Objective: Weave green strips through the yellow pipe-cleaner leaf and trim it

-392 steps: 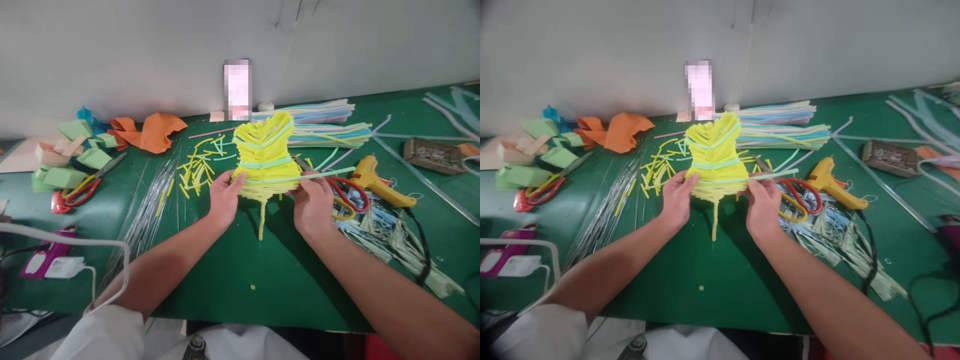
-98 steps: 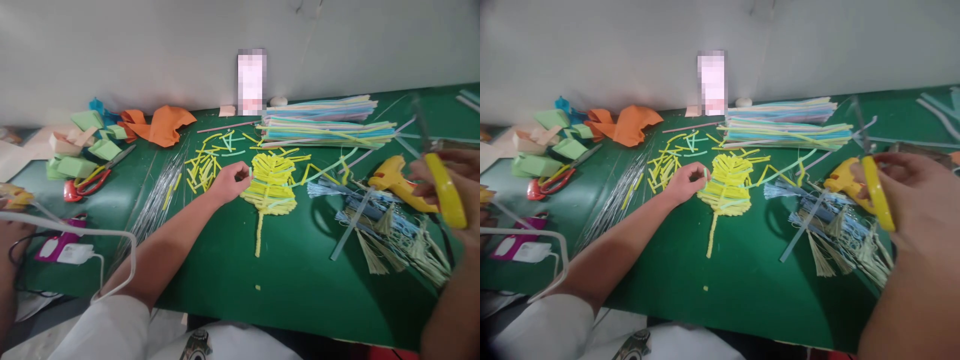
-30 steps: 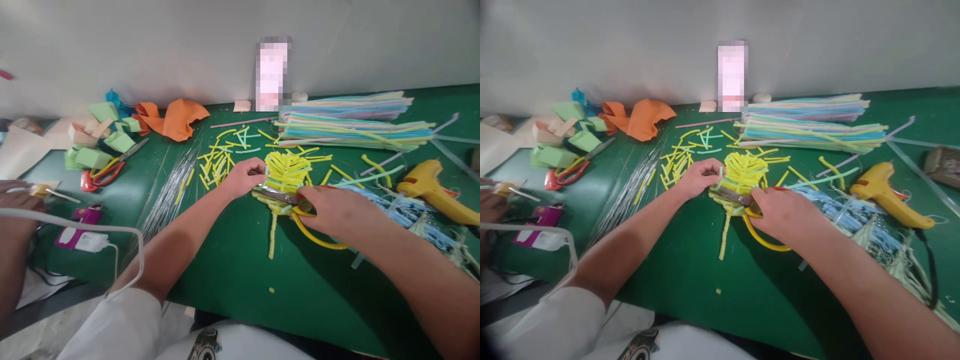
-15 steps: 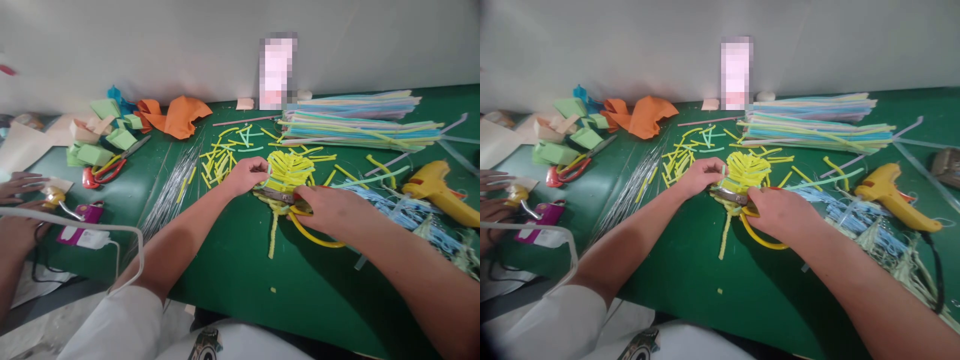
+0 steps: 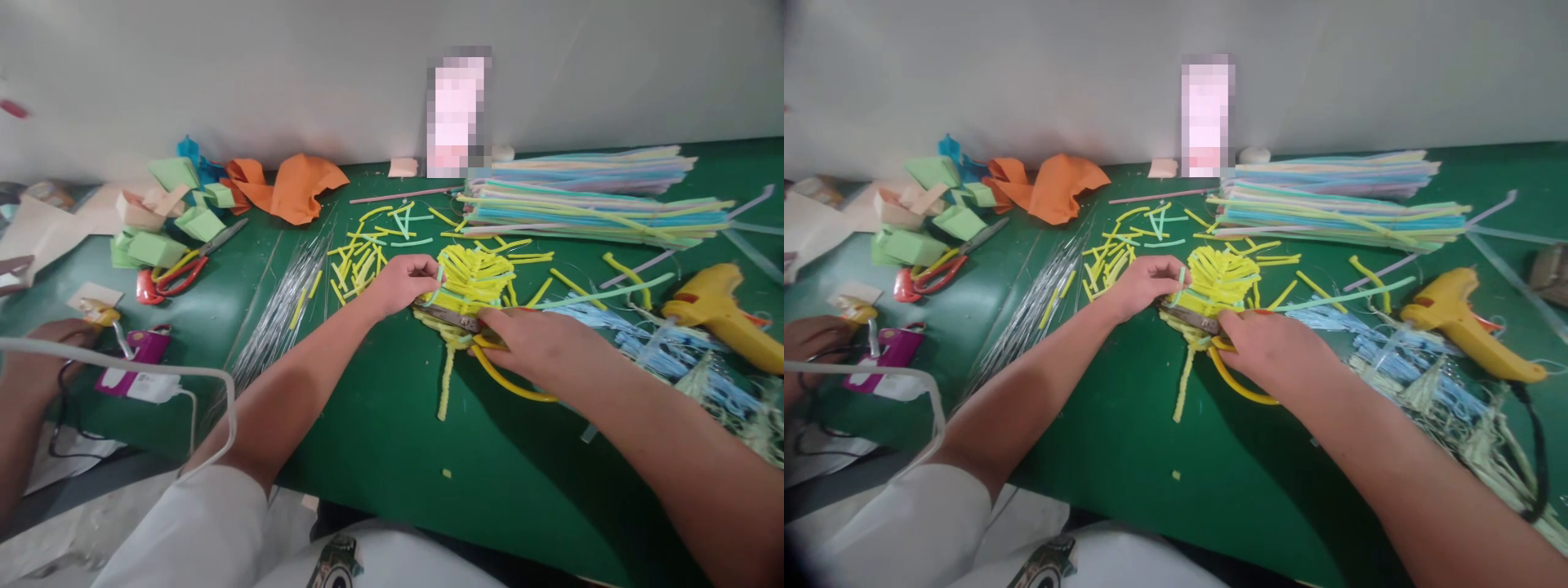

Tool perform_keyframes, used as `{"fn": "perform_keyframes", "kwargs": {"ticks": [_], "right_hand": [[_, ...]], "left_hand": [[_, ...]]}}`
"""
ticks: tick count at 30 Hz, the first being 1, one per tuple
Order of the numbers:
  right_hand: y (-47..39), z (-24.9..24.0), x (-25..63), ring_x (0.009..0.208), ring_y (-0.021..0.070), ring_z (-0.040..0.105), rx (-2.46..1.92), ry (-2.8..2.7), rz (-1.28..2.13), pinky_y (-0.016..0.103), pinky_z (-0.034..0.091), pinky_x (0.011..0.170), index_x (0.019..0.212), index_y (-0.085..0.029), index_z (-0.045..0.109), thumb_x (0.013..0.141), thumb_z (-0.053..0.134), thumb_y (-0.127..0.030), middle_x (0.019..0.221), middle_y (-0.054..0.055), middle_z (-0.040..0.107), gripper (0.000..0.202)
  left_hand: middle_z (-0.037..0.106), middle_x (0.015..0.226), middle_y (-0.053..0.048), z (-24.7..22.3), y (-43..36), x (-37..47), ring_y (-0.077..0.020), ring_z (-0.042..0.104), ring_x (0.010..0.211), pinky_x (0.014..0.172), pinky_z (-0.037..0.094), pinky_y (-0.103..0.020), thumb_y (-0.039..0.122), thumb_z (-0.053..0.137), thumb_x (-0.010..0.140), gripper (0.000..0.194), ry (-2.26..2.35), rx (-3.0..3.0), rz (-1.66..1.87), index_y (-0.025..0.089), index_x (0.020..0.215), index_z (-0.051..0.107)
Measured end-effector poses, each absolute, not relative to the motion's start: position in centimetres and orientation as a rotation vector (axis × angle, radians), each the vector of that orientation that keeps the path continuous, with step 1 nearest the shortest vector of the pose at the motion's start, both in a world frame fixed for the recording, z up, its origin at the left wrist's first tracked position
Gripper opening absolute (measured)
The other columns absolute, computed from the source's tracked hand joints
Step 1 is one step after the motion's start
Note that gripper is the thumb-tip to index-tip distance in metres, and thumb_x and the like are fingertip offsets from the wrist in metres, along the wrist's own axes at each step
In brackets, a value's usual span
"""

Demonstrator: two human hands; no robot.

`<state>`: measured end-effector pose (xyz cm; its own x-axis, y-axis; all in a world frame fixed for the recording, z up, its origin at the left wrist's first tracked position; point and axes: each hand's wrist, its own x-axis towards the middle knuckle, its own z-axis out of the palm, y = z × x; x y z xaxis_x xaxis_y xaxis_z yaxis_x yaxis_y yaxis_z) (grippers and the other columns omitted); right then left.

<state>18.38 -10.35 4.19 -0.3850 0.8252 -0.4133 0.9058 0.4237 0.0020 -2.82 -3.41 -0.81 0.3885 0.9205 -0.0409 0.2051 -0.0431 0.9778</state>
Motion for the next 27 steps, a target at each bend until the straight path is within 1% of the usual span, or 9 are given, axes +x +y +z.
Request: {"fn": "perform_keyframes", "kwargs": {"ticks": [6,11,14,17,20,24,27], "right_hand": [[-10.4,3.5,18.7,0.086,0.0274,0.066,1.413,2.417,-0.27,0.034,0.045,0.065,0.115,-0.019,0.058,0.091,0.043,-0.034,0.104,0.015,0.069,0.032],[-10.5,2.9,19.1,0.088,0.0264,0.066,1.404,2.469,-0.229,0.033,0.046,0.066,0.117,-0.019,0.057,0.092,0.044,-0.034,0.107,0.015,0.069,0.033],[-10.4,3.3,19.0,0.089,0.028,0.066,1.401,2.46,-0.251,0.034,0.046,0.065,0.119,-0.019,0.057,0.092,0.042,-0.035,0.108,0.016,0.068,0.035],[-10.3,3.6,18.8,0.087,0.0285,0.066,1.397,2.424,-0.284,0.035,0.045,0.064,0.12,-0.019,0.057,0.092,0.041,-0.036,0.108,0.016,0.068,0.037],[-10.2,3.6,18.9,0.083,0.0277,0.067,1.385,2.4,-0.289,0.034,0.044,0.062,0.12,-0.02,0.057,0.092,0.04,-0.037,0.107,0.015,0.068,0.037],[-10.1,3.3,19.1,0.081,0.0292,0.066,1.405,2.427,-0.29,0.035,0.043,0.061,0.121,-0.02,0.058,0.091,0.044,-0.039,0.104,0.015,0.068,0.038],[-10.2,3.3,19.0,0.078,0.0279,0.066,1.421,2.412,-0.283,0.034,0.042,0.06,0.12,-0.021,0.058,0.09,0.046,-0.04,0.1,0.014,0.069,0.037]], "left_hand": [[0.062,0.076,-0.002,-0.7,-3.4,-2.8,-0.0084,0.049,0.062,0.061,0.039,-0.025,0.021,0.064,0.071,0.007,1.059,1.514,0.784,0.014,0.073,0.062],[0.062,0.076,-0.002,-0.4,-3.5,-2.8,-0.0083,0.051,0.062,0.061,0.039,-0.025,0.02,0.064,0.071,0.007,1.058,1.487,0.762,0.014,0.074,0.063],[0.063,0.077,-0.003,0.0,-3.4,-2.8,-0.0083,0.051,0.061,0.062,0.038,-0.026,0.019,0.064,0.071,0.006,1.081,1.466,0.737,0.014,0.074,0.064],[0.065,0.078,-0.003,0.4,-3.2,-2.8,-0.0104,0.056,0.066,0.067,0.04,-0.028,0.019,0.066,0.07,0.005,1.106,1.468,0.722,0.014,0.072,0.065],[0.069,0.081,-0.005,0.7,-3.0,-2.9,-0.0136,0.06,0.075,0.075,0.043,-0.031,0.018,0.067,0.069,0.003,1.1,1.462,0.704,0.014,0.07,0.066],[0.07,0.082,-0.005,0.7,-2.8,-3.0,-0.0158,0.062,0.083,0.084,0.044,-0.034,0.017,0.067,0.068,0.004,1.075,1.46,0.705,0.015,0.067,0.065],[0.07,0.086,-0.006,0.6,-2.7,-3.1,-0.0162,0.063,0.085,0.088,0.044,-0.036,0.018,0.068,0.068,0.005,1.085,1.468,0.702,0.014,0.066,0.064]]}}
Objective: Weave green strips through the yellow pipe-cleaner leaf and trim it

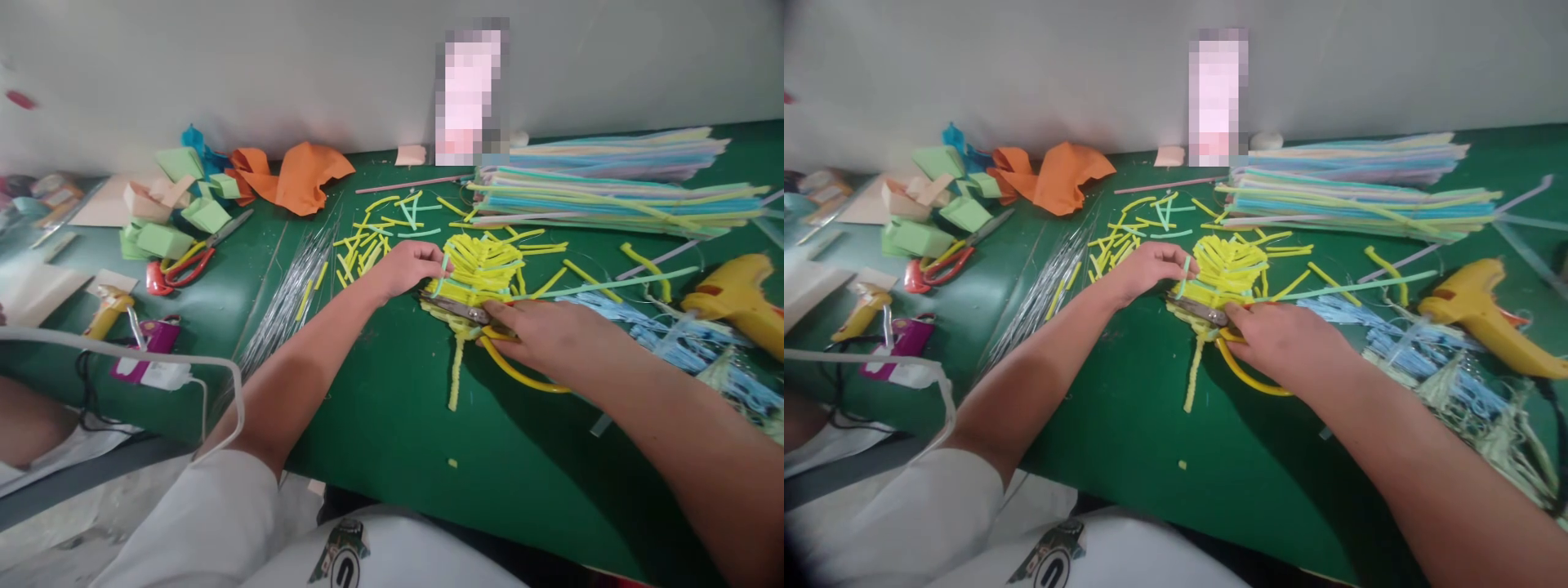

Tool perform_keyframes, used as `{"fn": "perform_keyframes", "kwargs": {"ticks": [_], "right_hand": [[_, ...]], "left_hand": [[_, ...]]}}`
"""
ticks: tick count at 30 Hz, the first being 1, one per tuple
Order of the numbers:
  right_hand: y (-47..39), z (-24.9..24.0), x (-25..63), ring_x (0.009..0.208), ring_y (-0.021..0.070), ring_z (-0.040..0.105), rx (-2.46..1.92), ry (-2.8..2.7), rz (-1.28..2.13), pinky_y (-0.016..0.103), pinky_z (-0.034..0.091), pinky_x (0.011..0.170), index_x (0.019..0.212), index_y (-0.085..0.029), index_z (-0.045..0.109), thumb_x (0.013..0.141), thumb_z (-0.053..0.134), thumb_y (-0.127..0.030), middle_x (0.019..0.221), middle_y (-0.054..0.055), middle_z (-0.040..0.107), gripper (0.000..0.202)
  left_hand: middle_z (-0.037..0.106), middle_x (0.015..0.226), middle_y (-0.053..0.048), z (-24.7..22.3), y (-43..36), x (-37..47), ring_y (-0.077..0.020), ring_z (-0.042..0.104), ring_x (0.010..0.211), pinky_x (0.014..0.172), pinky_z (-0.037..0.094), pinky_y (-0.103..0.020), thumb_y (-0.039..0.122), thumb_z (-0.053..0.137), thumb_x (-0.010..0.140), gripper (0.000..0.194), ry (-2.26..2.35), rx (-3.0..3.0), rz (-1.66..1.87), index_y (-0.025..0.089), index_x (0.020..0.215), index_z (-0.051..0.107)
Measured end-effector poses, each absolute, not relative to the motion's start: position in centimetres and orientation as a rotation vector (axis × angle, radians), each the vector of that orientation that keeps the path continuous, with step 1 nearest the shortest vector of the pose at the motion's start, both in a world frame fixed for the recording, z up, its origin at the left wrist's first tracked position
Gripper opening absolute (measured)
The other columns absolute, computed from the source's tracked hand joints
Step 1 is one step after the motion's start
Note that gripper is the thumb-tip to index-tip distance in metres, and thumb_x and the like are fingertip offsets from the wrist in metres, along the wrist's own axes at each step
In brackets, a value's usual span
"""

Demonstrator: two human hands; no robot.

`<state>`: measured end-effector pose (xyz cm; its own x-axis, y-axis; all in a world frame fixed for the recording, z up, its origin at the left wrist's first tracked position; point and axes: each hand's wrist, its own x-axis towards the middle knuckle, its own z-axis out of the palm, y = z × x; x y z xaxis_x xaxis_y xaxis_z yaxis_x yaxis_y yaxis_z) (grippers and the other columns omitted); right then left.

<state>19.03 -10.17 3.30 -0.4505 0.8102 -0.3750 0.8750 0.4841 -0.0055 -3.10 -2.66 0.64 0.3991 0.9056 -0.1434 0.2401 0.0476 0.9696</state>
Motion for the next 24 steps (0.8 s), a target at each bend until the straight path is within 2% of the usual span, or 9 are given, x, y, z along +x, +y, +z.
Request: {"fn": "perform_keyframes", "kwargs": {"ticks": [5,10,15,19,24], "right_hand": [[-10.2,3.5,18.9,0.081,0.0243,0.065,1.374,2.393,-0.218,0.03,0.041,0.06,0.122,-0.021,0.056,0.093,0.042,-0.042,0.103,0.012,0.07,0.038],[-10.2,3.5,19.1,0.078,0.0262,0.065,1.365,2.412,-0.183,0.032,0.037,0.058,0.125,-0.019,0.054,0.093,0.039,-0.044,0.102,0.014,0.07,0.044],[-10.5,3.7,18.9,0.076,0.0261,0.066,1.388,2.377,-0.218,0.032,0.036,0.056,0.122,-0.019,0.055,0.093,0.04,-0.041,0.102,0.015,0.07,0.04],[-10.7,4.1,18.4,0.077,0.0294,0.066,1.454,2.333,-0.188,0.033,0.034,0.054,0.114,-0.02,0.057,0.089,0.043,-0.041,0.098,0.015,0.071,0.036],[-10.9,4.6,18.2,0.071,0.0288,0.066,1.46,2.316,-0.17,0.032,0.027,0.048,0.098,-0.02,0.056,0.087,0.04,-0.042,0.09,0.014,0.069,0.029]], "left_hand": [[0.07,0.087,-0.007,0.5,-2.6,-3.3,-0.0179,0.065,0.09,0.092,0.044,-0.039,0.015,0.066,0.069,0.009,1.05,1.427,0.697,0.014,0.063,0.059],[0.07,0.089,-0.008,0.8,-2.8,-3.3,-0.0176,0.066,0.089,0.094,0.044,-0.04,0.014,0.065,0.07,0.006,1.038,1.411,0.709,0.013,0.066,0.061],[0.07,0.088,-0.007,0.9,-2.9,-3.2,-0.0185,0.066,0.089,0.094,0.043,-0.041,0.013,0.063,0.07,0.004,1.036,1.403,0.718,0.013,0.067,0.061],[0.071,0.091,-0.008,0.8,-2.8,-3.3,-0.0185,0.066,0.089,0.093,0.044,-0.041,0.013,0.063,0.069,0.003,1.02,1.382,0.715,0.013,0.067,0.06],[0.071,0.093,-0.01,1.0,-2.9,-3.3,-0.018,0.066,0.088,0.092,0.045,-0.039,0.014,0.062,0.069,0.004,1.014,1.38,0.71,0.013,0.066,0.059]]}}
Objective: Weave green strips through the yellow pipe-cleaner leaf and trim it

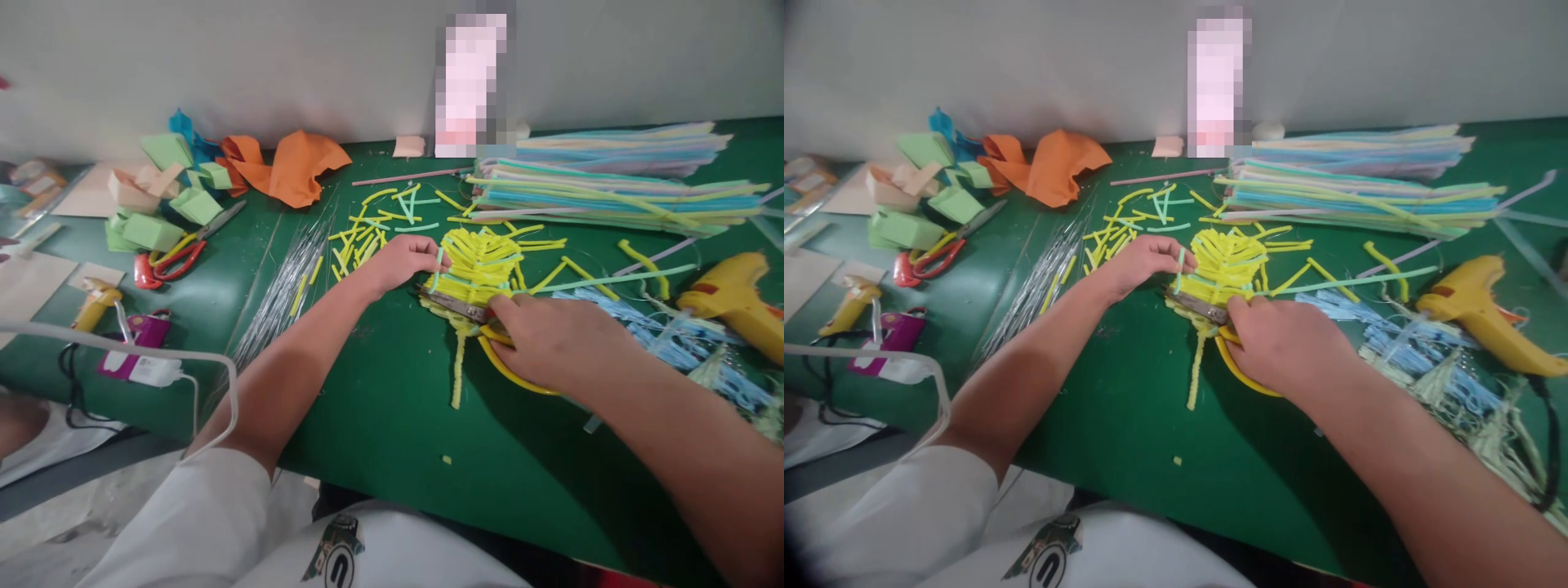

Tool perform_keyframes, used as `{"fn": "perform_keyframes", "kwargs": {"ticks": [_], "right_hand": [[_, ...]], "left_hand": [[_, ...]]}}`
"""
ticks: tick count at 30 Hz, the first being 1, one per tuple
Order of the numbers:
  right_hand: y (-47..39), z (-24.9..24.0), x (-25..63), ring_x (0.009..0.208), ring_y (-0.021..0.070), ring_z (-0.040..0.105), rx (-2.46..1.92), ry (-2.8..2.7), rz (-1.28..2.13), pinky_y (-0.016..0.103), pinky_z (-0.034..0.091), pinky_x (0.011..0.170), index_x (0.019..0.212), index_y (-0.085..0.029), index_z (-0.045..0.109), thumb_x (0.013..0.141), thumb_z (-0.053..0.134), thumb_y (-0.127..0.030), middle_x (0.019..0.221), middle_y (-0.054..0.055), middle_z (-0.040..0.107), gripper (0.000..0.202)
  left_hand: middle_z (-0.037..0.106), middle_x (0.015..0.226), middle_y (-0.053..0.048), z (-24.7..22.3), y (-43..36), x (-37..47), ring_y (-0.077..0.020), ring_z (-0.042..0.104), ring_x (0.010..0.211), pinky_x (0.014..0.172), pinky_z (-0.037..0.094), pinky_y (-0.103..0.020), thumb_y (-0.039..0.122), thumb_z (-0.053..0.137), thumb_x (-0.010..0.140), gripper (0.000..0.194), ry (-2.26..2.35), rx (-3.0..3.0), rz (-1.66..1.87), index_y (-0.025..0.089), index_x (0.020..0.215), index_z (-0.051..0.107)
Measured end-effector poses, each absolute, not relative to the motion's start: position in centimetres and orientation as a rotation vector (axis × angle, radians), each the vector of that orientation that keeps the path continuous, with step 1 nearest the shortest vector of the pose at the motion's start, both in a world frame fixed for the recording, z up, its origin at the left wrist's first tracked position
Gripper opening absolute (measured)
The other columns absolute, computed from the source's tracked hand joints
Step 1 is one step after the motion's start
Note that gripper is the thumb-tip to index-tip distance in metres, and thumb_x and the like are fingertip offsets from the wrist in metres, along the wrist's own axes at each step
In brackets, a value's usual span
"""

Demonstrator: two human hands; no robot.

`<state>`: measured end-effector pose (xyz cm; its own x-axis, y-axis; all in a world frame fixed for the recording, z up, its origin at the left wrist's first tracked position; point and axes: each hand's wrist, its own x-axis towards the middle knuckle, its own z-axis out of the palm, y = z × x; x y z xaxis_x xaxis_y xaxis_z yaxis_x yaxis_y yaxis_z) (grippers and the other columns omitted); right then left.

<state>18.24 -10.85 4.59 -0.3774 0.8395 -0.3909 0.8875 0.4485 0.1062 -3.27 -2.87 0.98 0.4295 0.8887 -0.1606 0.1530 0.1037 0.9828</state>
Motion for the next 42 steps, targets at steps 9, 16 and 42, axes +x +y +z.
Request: {"fn": "perform_keyframes", "kwargs": {"ticks": [9,16,42], "right_hand": [[-10.5,4.5,18.7,0.069,0.0276,0.065,1.338,2.383,-0.073,0.032,0.024,0.047,0.098,-0.017,0.054,0.082,0.043,-0.025,0.086,0.015,0.065,0.021],[-10.4,4.7,18.5,0.077,0.0307,0.065,1.267,2.456,0.028,0.034,0.033,0.054,0.102,-0.015,0.055,0.081,0.046,-0.027,0.092,0.017,0.064,0.025],[-9.4,3.9,17.5,0.08,0.0343,0.069,1.173,2.479,0.04,0.037,0.043,0.059,0.104,-0.012,0.056,0.087,0.044,-0.027,0.091,0.018,0.067,0.026]], "left_hand": [[0.07,0.092,-0.009,1.1,-3.1,-3.2,-0.0176,0.066,0.089,0.094,0.044,-0.04,0.013,0.062,0.07,0.008,1.03,1.396,0.699,0.014,0.064,0.057],[0.069,0.093,-0.009,1.1,-3.1,-3.1,-0.0188,0.066,0.09,0.092,0.044,-0.04,0.014,0.062,0.07,0.012,1.022,1.379,0.702,0.015,0.062,0.052],[0.07,0.09,-0.008,1.5,-3.3,-3.1,-0.018,0.064,0.089,0.089,0.044,-0.038,0.017,0.061,0.07,0.004,1.055,1.41,0.67,0.014,0.072,0.064]]}}
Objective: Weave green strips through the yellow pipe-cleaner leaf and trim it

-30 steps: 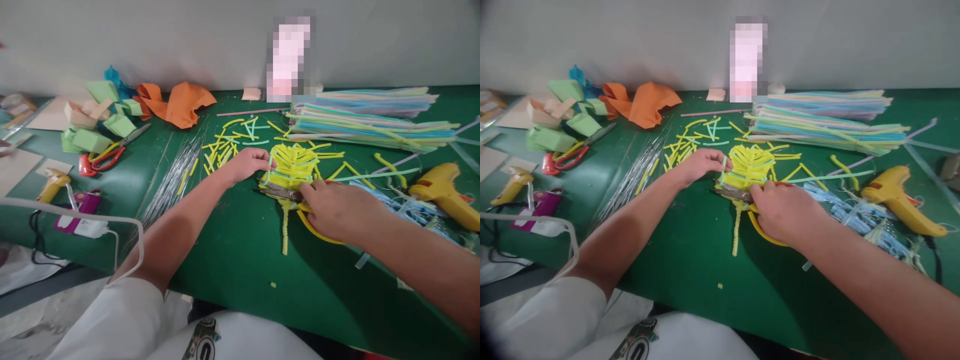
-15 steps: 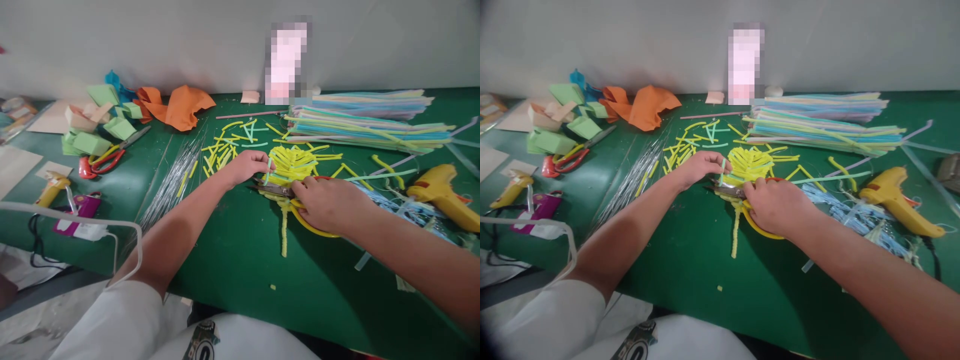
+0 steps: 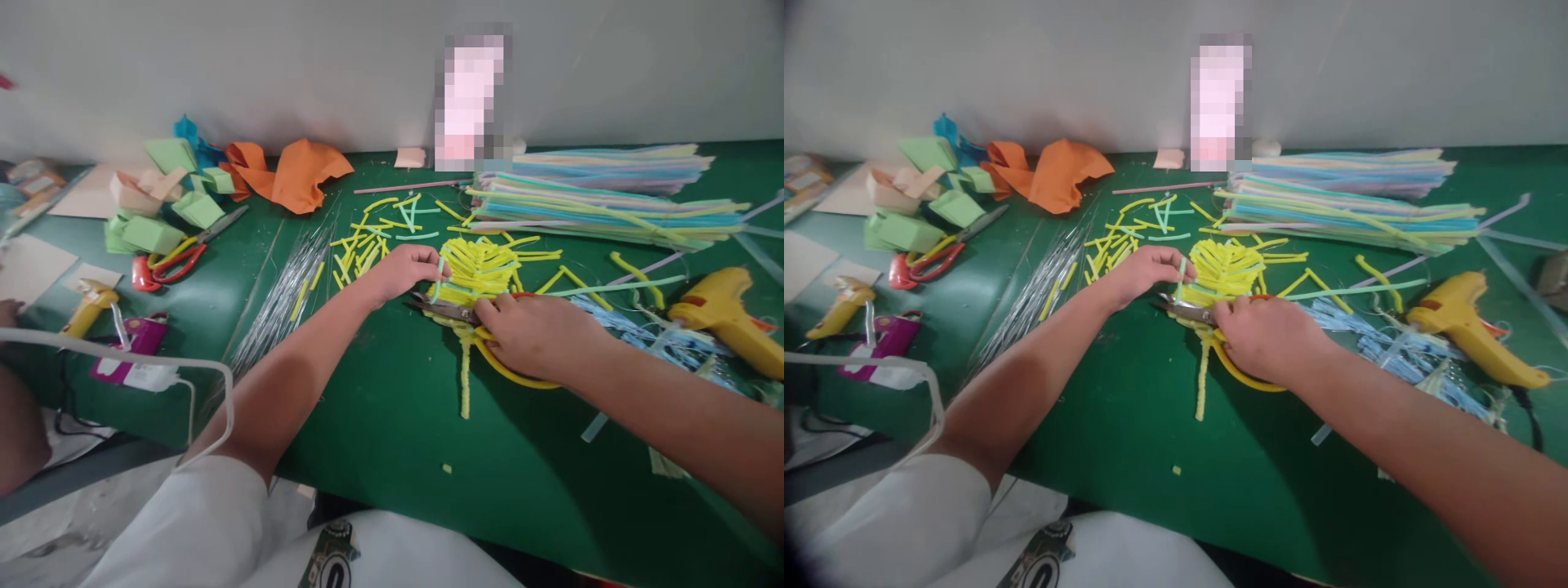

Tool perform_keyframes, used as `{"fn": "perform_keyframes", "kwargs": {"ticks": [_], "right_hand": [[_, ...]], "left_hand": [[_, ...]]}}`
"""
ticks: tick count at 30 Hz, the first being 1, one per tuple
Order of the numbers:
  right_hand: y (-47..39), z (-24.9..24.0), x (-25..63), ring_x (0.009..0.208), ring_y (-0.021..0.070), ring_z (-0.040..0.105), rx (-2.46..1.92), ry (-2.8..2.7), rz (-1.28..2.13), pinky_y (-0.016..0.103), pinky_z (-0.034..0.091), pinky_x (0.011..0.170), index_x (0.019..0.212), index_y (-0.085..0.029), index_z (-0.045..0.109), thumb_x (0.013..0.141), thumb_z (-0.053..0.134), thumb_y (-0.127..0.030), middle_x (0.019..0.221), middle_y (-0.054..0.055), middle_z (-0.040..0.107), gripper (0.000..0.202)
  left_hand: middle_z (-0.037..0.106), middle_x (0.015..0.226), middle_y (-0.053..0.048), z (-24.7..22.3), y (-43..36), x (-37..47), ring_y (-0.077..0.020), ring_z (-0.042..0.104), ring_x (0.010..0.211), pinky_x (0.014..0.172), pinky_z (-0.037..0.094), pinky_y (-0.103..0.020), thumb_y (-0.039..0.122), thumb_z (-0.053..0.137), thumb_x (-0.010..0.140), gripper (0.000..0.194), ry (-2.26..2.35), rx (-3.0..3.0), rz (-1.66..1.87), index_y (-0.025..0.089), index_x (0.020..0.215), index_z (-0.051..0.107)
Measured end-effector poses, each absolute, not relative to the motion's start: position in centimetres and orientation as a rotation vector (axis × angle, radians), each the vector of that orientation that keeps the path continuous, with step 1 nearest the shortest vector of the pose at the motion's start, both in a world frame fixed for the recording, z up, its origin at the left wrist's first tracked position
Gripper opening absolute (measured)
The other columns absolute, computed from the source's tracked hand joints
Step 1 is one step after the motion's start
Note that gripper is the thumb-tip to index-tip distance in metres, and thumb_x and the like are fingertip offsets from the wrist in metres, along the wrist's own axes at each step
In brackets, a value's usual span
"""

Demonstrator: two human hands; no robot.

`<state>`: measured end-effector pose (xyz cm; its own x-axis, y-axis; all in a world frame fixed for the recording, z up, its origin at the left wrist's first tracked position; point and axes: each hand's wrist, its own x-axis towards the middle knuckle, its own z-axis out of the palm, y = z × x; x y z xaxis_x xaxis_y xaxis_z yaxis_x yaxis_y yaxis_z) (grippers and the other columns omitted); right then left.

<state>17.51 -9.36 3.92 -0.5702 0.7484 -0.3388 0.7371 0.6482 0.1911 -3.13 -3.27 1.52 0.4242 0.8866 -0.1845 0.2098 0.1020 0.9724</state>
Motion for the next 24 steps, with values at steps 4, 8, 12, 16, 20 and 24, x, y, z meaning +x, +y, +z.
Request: {"fn": "perform_keyframes", "kwargs": {"ticks": [4,8,12,16,20,24], "right_hand": [[-9.6,3.8,17.3,0.077,0.0331,0.069,1.218,2.445,0.03,0.037,0.045,0.058,0.101,-0.012,0.056,0.089,0.038,-0.019,0.089,0.018,0.067,0.023],[-10.1,3.9,16.7,0.078,0.0337,0.07,1.25,2.436,0.062,0.038,0.046,0.06,0.1,-0.011,0.056,0.088,0.031,-0.01,0.089,0.019,0.068,0.027],[-10.3,4.1,16.3,0.08,0.0358,0.07,1.299,2.379,0.018,0.041,0.048,0.061,0.102,-0.01,0.056,0.089,0.031,-0.011,0.09,0.02,0.068,0.028],[-10.2,4.2,16.0,0.077,0.0354,0.071,1.327,2.328,-0.008,0.041,0.048,0.061,0.099,-0.007,0.057,0.087,0.031,-0.009,0.087,0.021,0.069,0.029],[-10.1,4.5,15.7,0.078,0.0335,0.071,1.343,2.317,-0.07,0.039,0.047,0.062,0.099,-0.007,0.059,0.085,0.034,-0.009,0.085,0.02,0.07,0.028],[-10.0,4.6,15.7,0.077,0.0327,0.071,1.365,2.302,-0.107,0.037,0.045,0.06,0.099,-0.008,0.06,0.085,0.038,-0.011,0.084,0.02,0.071,0.026]], "left_hand": [[0.07,0.09,-0.008,1.6,-3.3,-3.2,-0.0176,0.064,0.089,0.09,0.043,-0.038,0.017,0.061,0.071,0.006,1.07,1.424,0.664,0.014,0.074,0.065],[0.07,0.089,-0.007,1.6,-3.3,-3.1,-0.0169,0.064,0.088,0.09,0.044,-0.037,0.016,0.06,0.071,0.006,1.075,1.422,0.663,0.014,0.074,0.065],[0.071,0.091,-0.007,1.4,-3.2,-3.2,-0.0162,0.064,0.089,0.089,0.044,-0.036,0.016,0.06,0.072,0.004,1.068,1.42,0.668,0.014,0.072,0.064],[0.071,0.092,-0.007,1.1,-3.0,-3.3,-0.0161,0.064,0.089,0.089,0.044,-0.036,0.015,0.059,0.073,0.004,1.051,1.425,0.668,0.015,0.072,0.063],[0.071,0.091,-0.007,0.8,-2.9,-3.3,-0.0165,0.065,0.089,0.09,0.045,-0.037,0.016,0.06,0.072,0.003,1.045,1.415,0.67,0.015,0.069,0.061],[0.071,0.093,-0.008,0.8,-2.9,-3.3,-0.0174,0.066,0.091,0.09,0.046,-0.037,0.015,0.061,0.072,0.004,1.037,1.394,0.687,0.015,0.068,0.06]]}}
